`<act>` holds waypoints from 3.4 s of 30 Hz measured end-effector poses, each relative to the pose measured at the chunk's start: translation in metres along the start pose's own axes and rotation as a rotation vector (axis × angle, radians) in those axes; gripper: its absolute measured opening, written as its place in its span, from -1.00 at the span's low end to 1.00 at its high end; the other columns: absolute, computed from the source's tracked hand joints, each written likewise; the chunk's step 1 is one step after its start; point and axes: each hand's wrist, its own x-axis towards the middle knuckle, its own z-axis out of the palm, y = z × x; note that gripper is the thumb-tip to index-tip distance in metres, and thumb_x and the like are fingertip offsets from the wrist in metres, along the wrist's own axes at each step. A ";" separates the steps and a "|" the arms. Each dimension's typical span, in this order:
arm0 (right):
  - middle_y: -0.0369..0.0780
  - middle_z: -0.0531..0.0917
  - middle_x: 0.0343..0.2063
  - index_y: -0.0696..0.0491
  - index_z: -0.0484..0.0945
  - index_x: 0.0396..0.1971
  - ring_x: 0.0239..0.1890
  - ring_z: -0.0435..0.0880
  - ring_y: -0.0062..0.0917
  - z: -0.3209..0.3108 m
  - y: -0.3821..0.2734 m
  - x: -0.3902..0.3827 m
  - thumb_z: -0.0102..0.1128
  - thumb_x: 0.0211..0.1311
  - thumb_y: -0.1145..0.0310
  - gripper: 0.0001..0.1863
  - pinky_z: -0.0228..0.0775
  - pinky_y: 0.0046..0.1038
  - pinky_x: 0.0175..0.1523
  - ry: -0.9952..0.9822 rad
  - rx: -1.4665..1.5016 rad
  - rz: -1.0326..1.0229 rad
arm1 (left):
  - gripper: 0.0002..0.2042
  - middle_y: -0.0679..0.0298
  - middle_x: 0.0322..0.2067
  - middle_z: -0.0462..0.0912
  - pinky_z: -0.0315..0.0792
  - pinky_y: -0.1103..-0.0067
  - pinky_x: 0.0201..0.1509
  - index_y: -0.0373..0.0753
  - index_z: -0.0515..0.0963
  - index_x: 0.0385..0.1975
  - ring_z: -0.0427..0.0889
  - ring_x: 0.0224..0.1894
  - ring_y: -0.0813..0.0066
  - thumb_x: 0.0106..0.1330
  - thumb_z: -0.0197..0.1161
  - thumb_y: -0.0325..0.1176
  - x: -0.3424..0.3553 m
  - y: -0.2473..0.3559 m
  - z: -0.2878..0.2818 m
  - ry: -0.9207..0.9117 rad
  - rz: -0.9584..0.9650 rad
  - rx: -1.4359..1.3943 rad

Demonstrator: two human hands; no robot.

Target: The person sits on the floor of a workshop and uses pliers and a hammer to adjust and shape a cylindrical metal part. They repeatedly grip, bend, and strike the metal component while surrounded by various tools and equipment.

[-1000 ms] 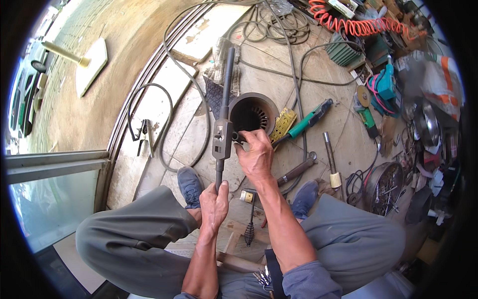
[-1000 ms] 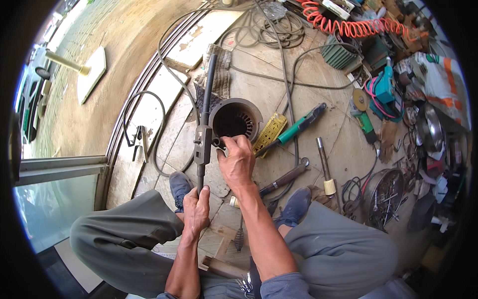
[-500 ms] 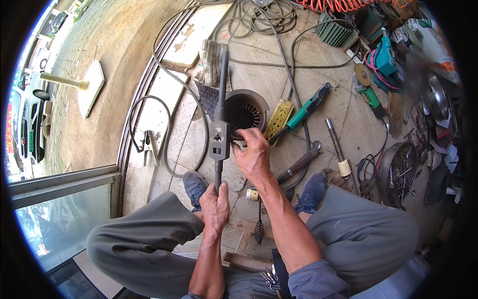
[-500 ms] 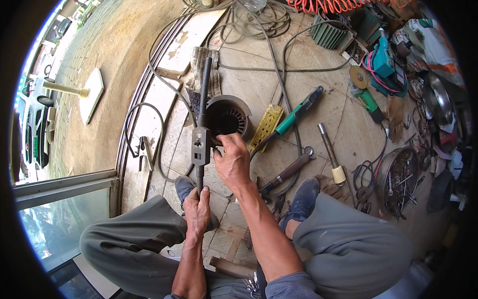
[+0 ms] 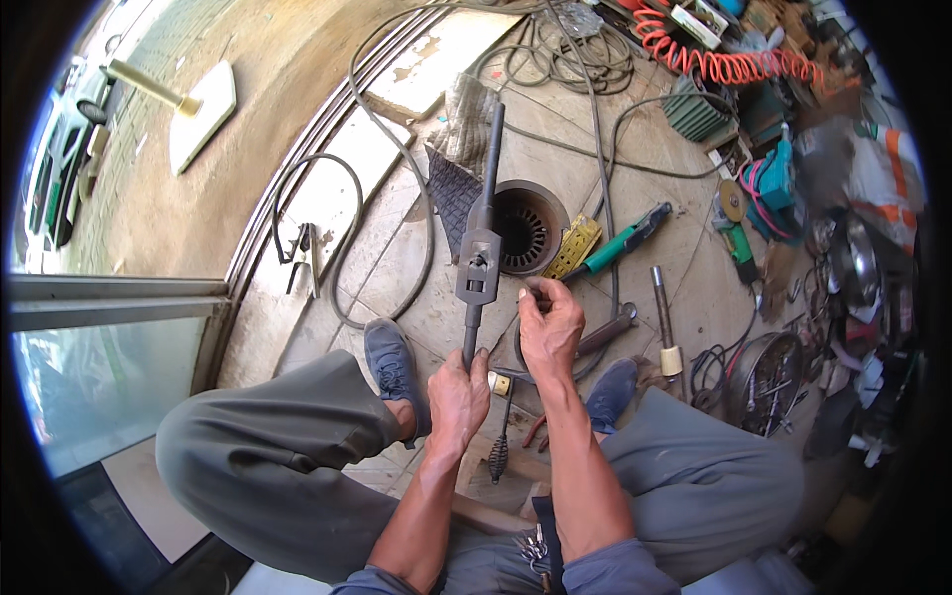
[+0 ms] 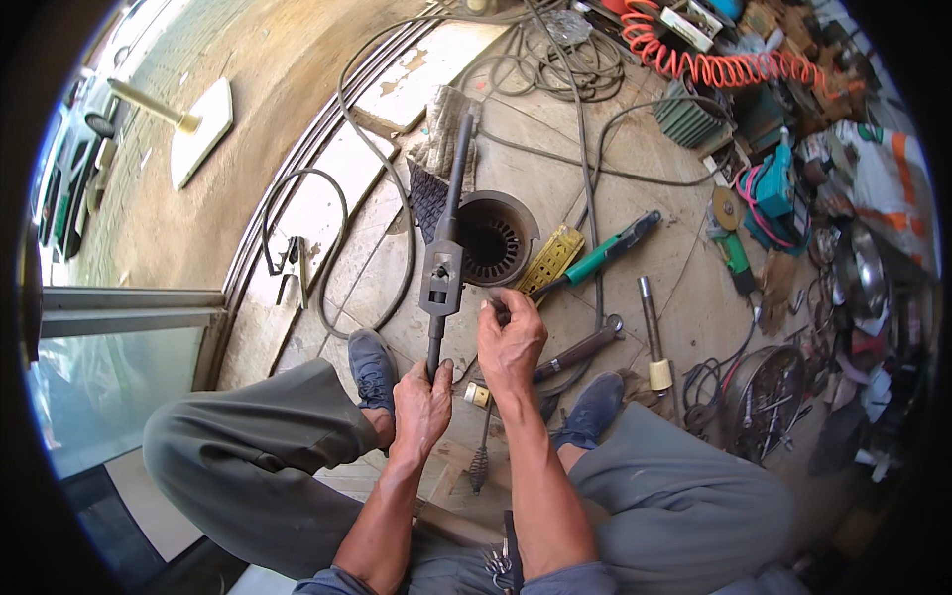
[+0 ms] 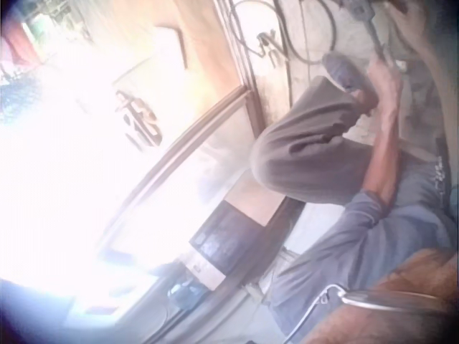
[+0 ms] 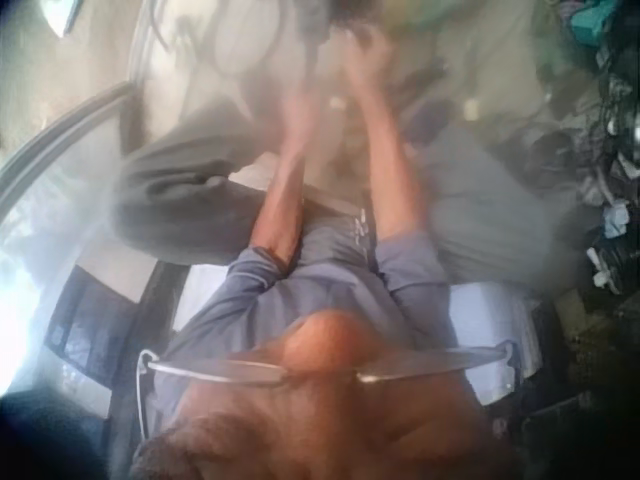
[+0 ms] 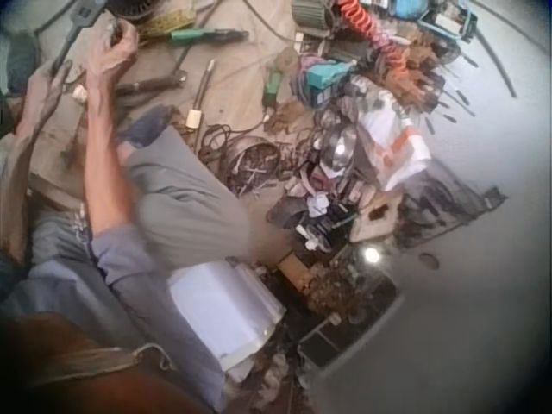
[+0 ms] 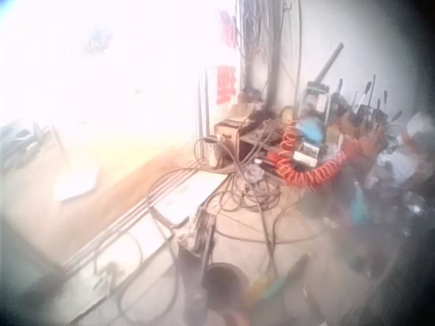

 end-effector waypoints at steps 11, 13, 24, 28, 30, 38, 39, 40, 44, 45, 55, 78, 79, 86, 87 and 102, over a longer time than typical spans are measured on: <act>-0.07 0.75 -0.41 0.28 0.68 -0.19 -0.37 0.72 -0.43 -0.055 0.079 -0.062 0.34 0.17 0.40 -0.72 0.53 -0.40 -0.20 -0.053 -0.333 0.392 | -0.65 -0.12 -0.61 0.55 0.38 0.17 -0.44 -0.36 0.53 -0.37 0.60 -0.50 -0.17 0.50 0.15 -0.14 -0.006 -0.014 0.011 0.035 0.062 -0.196; -0.09 0.76 -0.39 0.29 0.68 -0.18 -0.35 0.73 -0.43 -0.065 0.095 -0.071 0.36 0.16 0.41 -0.71 0.53 -0.41 -0.18 -0.062 -0.295 0.558 | -0.68 -0.12 -0.64 0.51 0.35 0.17 -0.48 -0.35 0.50 -0.39 0.56 -0.54 -0.19 0.48 0.19 -0.19 -0.009 -0.011 0.018 0.104 0.063 -0.202; -0.21 0.70 -0.44 0.29 0.65 -0.21 -0.41 0.59 -0.61 -0.048 0.004 -0.056 0.29 0.32 0.41 -0.77 0.45 -0.53 -0.25 -0.176 -0.176 0.367 | -0.73 -0.17 -0.50 0.61 0.45 0.06 -0.36 -0.33 0.48 -0.40 0.61 -0.41 -0.29 0.42 0.22 -0.23 -0.013 -0.003 0.022 0.135 0.038 -0.293; -0.18 0.70 -0.43 0.31 0.62 -0.21 -0.39 0.61 -0.61 -0.024 -0.036 -0.051 0.29 0.35 0.37 -0.74 0.47 -0.51 -0.25 -0.264 -0.212 0.251 | -0.74 -0.17 -0.51 0.60 0.44 0.08 -0.37 -0.33 0.47 -0.39 0.60 -0.41 -0.29 0.41 0.23 -0.24 -0.014 0.001 0.024 0.078 -0.017 -0.389; -0.16 0.71 -0.43 0.32 0.61 -0.21 -0.39 0.62 -0.59 -0.003 -0.052 -0.053 0.30 0.35 0.37 -0.73 0.48 -0.49 -0.25 -0.287 -0.268 0.222 | -0.74 -0.13 -0.47 0.62 0.45 0.05 -0.33 -0.30 0.46 -0.38 0.63 -0.37 -0.26 0.42 0.21 -0.22 -0.015 -0.002 0.024 0.016 -0.033 -0.445; -0.23 0.64 -0.52 0.31 0.59 -0.18 -0.51 0.50 -0.68 0.004 -0.043 -0.046 0.30 0.35 0.40 -0.76 0.33 -0.51 -0.43 -0.261 -0.486 0.258 | -0.81 -0.05 -0.34 0.59 0.44 0.05 -0.30 -0.27 0.42 -0.31 0.62 -0.28 -0.21 0.30 0.26 -0.33 -0.022 -0.001 0.040 -0.093 -0.039 -0.529; -0.25 0.63 -0.52 0.30 0.59 -0.17 -0.51 0.49 -0.71 0.003 -0.048 -0.046 0.30 0.35 0.42 -0.77 0.31 -0.55 -0.44 -0.251 -0.468 0.281 | -0.81 -0.04 -0.38 0.59 0.44 0.12 -0.34 -0.28 0.44 -0.32 0.62 -0.34 -0.19 0.26 0.30 -0.36 -0.024 -0.001 0.044 -0.078 -0.030 -0.557; -0.28 0.63 -0.52 0.29 0.59 -0.16 -0.51 0.47 -0.74 0.006 -0.051 -0.046 0.30 0.36 0.43 -0.78 0.30 -0.58 -0.45 -0.257 -0.447 0.306 | -0.82 -0.04 -0.38 0.59 0.44 0.13 -0.34 -0.28 0.44 -0.32 0.62 -0.34 -0.18 0.26 0.30 -0.36 -0.023 -0.002 0.045 -0.060 -0.042 -0.576; -0.31 0.64 -0.46 0.28 0.60 -0.14 -0.49 0.47 -0.77 0.010 -0.046 -0.047 0.31 0.34 0.47 -0.79 0.28 -0.64 -0.44 -0.242 -0.368 0.332 | -0.84 -0.02 -0.40 0.58 0.45 0.16 -0.37 -0.29 0.46 -0.32 0.62 -0.35 -0.16 0.28 0.28 -0.36 -0.021 -0.003 0.043 -0.016 -0.057 -0.607; -0.31 0.65 -0.45 0.29 0.60 -0.13 -0.47 0.48 -0.77 0.012 -0.048 -0.046 0.31 0.34 0.49 -0.80 0.28 -0.66 -0.44 -0.247 -0.378 0.312 | -0.84 -0.01 -0.40 0.58 0.45 0.16 -0.37 -0.29 0.46 -0.33 0.62 -0.36 -0.16 0.28 0.28 -0.36 -0.020 -0.002 0.040 -0.013 -0.063 -0.597; -0.36 0.65 -0.47 0.27 0.61 -0.15 -0.47 0.49 -0.81 0.015 -0.056 -0.044 0.36 0.29 0.48 -0.79 0.31 -0.70 -0.38 -0.247 -0.403 0.311 | -0.79 0.05 -0.40 0.57 0.46 0.15 -0.43 -0.24 0.45 -0.35 0.62 -0.42 -0.09 0.31 0.29 -0.26 -0.017 0.002 0.036 0.008 -0.075 -0.608; -0.34 0.62 -0.54 0.32 0.62 -0.27 -0.50 0.44 -0.79 0.025 -0.064 -0.040 0.35 0.26 0.52 -0.84 0.27 -0.64 -0.46 -0.262 -0.656 0.104 | -0.73 -0.19 -0.46 0.63 0.47 0.06 -0.36 -0.37 0.40 -0.31 0.64 -0.35 -0.30 0.27 0.32 -0.32 -0.008 -0.001 0.024 -0.272 -0.093 -0.844; -0.34 0.62 -0.54 0.32 0.62 -0.28 -0.50 0.44 -0.79 0.025 -0.065 -0.040 0.36 0.25 0.51 -0.83 0.27 -0.64 -0.46 -0.260 -0.657 0.104 | -0.72 -0.21 -0.46 0.64 0.48 0.06 -0.36 -0.38 0.40 -0.30 0.65 -0.35 -0.31 0.26 0.33 -0.32 -0.007 -0.001 0.025 -0.284 -0.092 -0.843; -0.32 0.63 -0.54 0.32 0.62 -0.29 -0.50 0.46 -0.78 0.026 -0.066 -0.038 0.37 0.23 0.51 -0.82 0.30 -0.63 -0.47 -0.273 -0.635 0.107 | -0.69 -0.21 -0.39 0.67 0.54 0.11 -0.30 -0.41 0.43 -0.18 0.68 -0.28 -0.28 0.24 0.34 -0.34 -0.004 -0.002 0.021 -0.284 -0.048 -0.882; -0.31 0.64 -0.54 0.33 0.62 -0.28 -0.50 0.47 -0.78 0.026 -0.067 -0.036 0.37 0.23 0.51 -0.82 0.31 -0.63 -0.47 -0.275 -0.632 0.114 | -0.69 -0.21 -0.39 0.67 0.54 0.10 -0.30 -0.41 0.43 -0.17 0.68 -0.28 -0.28 0.25 0.34 -0.34 -0.003 0.000 0.020 -0.283 -0.053 -0.883; -0.24 0.68 -0.50 0.26 0.66 -0.28 -0.48 0.58 -0.68 -0.110 0.033 -0.049 0.19 0.42 0.36 -0.76 0.47 -0.56 -0.32 0.055 -0.264 0.475 | -0.61 0.10 -0.61 0.56 0.38 0.35 -0.45 -0.40 0.51 -0.38 0.45 -0.57 0.37 0.50 0.17 -0.12 -0.001 0.000 0.049 -0.187 -0.140 -0.707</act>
